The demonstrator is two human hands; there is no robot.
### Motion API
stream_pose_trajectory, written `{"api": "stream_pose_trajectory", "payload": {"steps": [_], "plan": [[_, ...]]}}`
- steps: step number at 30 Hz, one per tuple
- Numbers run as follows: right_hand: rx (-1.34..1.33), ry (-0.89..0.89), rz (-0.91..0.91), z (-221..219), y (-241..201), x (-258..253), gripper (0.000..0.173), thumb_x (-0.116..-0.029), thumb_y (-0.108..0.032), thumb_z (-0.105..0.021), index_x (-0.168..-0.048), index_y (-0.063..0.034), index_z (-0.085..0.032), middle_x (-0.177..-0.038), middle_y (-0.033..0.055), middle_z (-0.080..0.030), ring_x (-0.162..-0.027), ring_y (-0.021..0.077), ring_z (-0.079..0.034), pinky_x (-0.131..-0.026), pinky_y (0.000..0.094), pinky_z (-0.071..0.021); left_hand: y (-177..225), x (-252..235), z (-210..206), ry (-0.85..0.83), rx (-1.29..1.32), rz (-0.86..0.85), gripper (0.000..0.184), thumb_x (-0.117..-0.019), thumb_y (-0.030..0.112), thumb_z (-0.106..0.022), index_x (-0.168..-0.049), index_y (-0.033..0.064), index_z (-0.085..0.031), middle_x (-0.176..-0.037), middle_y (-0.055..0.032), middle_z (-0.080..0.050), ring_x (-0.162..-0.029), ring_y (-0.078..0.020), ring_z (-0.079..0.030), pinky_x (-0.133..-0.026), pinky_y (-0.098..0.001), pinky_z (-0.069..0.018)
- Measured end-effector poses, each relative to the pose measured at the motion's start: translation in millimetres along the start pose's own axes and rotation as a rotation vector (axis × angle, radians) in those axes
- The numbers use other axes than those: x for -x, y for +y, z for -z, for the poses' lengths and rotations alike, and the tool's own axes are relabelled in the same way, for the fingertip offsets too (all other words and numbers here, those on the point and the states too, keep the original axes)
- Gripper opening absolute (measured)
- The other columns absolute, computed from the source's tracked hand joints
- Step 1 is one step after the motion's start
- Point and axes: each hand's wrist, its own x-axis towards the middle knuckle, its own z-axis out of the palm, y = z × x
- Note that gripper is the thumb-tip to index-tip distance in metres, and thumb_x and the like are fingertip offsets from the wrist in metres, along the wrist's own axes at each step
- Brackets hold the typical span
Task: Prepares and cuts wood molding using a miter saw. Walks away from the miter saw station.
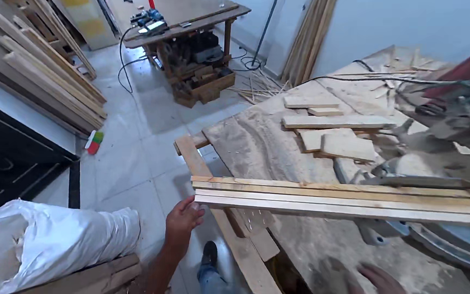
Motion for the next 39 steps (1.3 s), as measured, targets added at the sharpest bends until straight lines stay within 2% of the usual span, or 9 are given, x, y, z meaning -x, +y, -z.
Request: {"api": "stream_pose_trajectory", "payload": {"steps": [2,5,7,12,14,18,20,27,39], "plan": [[-0.133,-0.060,0.196,-23.2,-72.6,-64.4,0.032,-0.0983,-0.021,-0.066,-0.115,0.0060,-0.069,-0.124,0.0296,-0.066,-0.118,0.0426,-0.064,-0.102,0.0540,-0.0534,7.3,-4.6,-2.7,-0.010,0.056,0.097,0.039,-0.1085,0.017,-0.050,-0.141,-0.0032,-0.048,-0.122,-0.0217,-0.067,-0.101,-0.0298,-0.073,-0.083,-0.0411,-0.0629],[-0.124,-0.219,0.450,-62.9,-157.6,-149.2,0.034,-0.1021,-0.037,-0.059,-0.118,-0.0100,-0.073,-0.119,0.0112,-0.072,-0.113,0.0279,-0.069,-0.097,0.0486,-0.0575,18.5,-13.7,-12.8,-0.017,0.151,0.236,0.040,-0.1104,0.024,-0.046,-0.140,-0.0030,-0.046,-0.117,-0.0217,-0.068,-0.100,-0.0303,-0.073,-0.083,-0.0426,-0.0629],[-0.116,-0.435,0.507,-85.1,-197.9,-194.8,0.037,-0.1028,-0.041,-0.057,-0.124,-0.0138,-0.070,-0.122,0.0057,-0.070,-0.117,0.0227,-0.067,-0.100,0.0462,-0.0554,27.0,-19.5,-18.7,-0.038,0.182,0.283,0.039,-0.1094,0.021,-0.048,-0.140,-0.0038,-0.046,-0.121,-0.0228,-0.066,-0.102,-0.0306,-0.072,-0.085,-0.0433,-0.0626],[-0.105,-1.046,0.390,-141.8,-250.7,-271.5,0.049,-0.0999,-0.043,-0.064,-0.139,-0.0132,-0.061,-0.122,0.0080,-0.070,-0.108,0.0229,-0.069,-0.096,0.0510,-0.0555,37.8,-37.8,-20.5,-0.108,0.142,0.390,0.035,-0.1074,0.016,-0.053,-0.133,-0.0063,-0.049,-0.114,-0.0223,-0.069,-0.096,-0.0289,-0.074,-0.083,-0.0411,-0.0638],[-0.172,-1.272,0.324,-163.1,-253.4,-288.9,0.045,-0.0986,-0.037,-0.068,-0.134,-0.0102,-0.063,-0.110,0.0092,-0.071,-0.097,0.0213,-0.069,-0.090,0.0482,-0.0564,40.5,-43.1,-14.1,-0.169,0.167,0.402,0.033,-0.1064,0.014,-0.053,-0.132,-0.0071,-0.049,-0.112,-0.0224,-0.070,-0.095,-0.0294,-0.074,-0.084,-0.0416,-0.0636],[-0.343,-1.574,0.188,-188.7,-246.3,-308.8,0.022,-0.0960,-0.020,-0.071,-0.112,-0.0040,-0.069,-0.092,0.0085,-0.069,-0.082,0.0170,-0.065,-0.078,0.0401,-0.0550,46.0,-52.5,-4.4,-0.226,0.188,0.435,0.033,-0.1041,0.012,-0.057,-0.130,-0.0073,-0.052,-0.112,-0.0210,-0.070,-0.095,-0.0283,-0.074,-0.084,-0.0411,-0.0642],[-0.387,-1.636,0.119,-193.1,-244.0,-312.2,0.021,-0.0933,-0.017,-0.072,-0.109,-0.0036,-0.069,-0.089,0.0072,-0.069,-0.080,0.0147,-0.065,-0.075,0.0362,-0.0549,47.2,-56.3,-0.2,-0.248,0.179,0.442,0.032,-0.1024,0.012,-0.060,-0.127,-0.0068,-0.054,-0.111,-0.0191,-0.070,-0.095,-0.0265,-0.074,-0.084,-0.0399,-0.0642],[-0.488,-1.699,-0.069,-196.7,-240.4,-312.7,0.034,-0.0878,-0.015,-0.076,-0.118,-0.0025,-0.069,-0.096,0.0093,-0.073,-0.085,0.0152,-0.069,-0.080,0.0332,-0.0588,48.2,-61.6,5.2,-0.248,0.170,0.457,0.031,-0.0974,0.013,-0.067,-0.121,-0.0062,-0.060,-0.111,-0.0166,-0.070,-0.098,-0.0236,-0.073,-0.086,-0.0382,-0.0640],[-0.474,-1.707,-0.099,-191.2,-238.4,-308.1,0.034,-0.0846,-0.010,-0.079,-0.117,-0.0032,-0.070,-0.093,0.0099,-0.073,-0.081,0.0159,-0.070,-0.076,0.0325,-0.0596,44.7,-58.1,8.4,-0.215,0.140,0.472,0.023,-0.0963,0.011,-0.068,-0.112,-0.0051,-0.064,-0.106,-0.0151,-0.072,-0.096,-0.0221,-0.073,-0.086,-0.0369,-0.0643]]}}
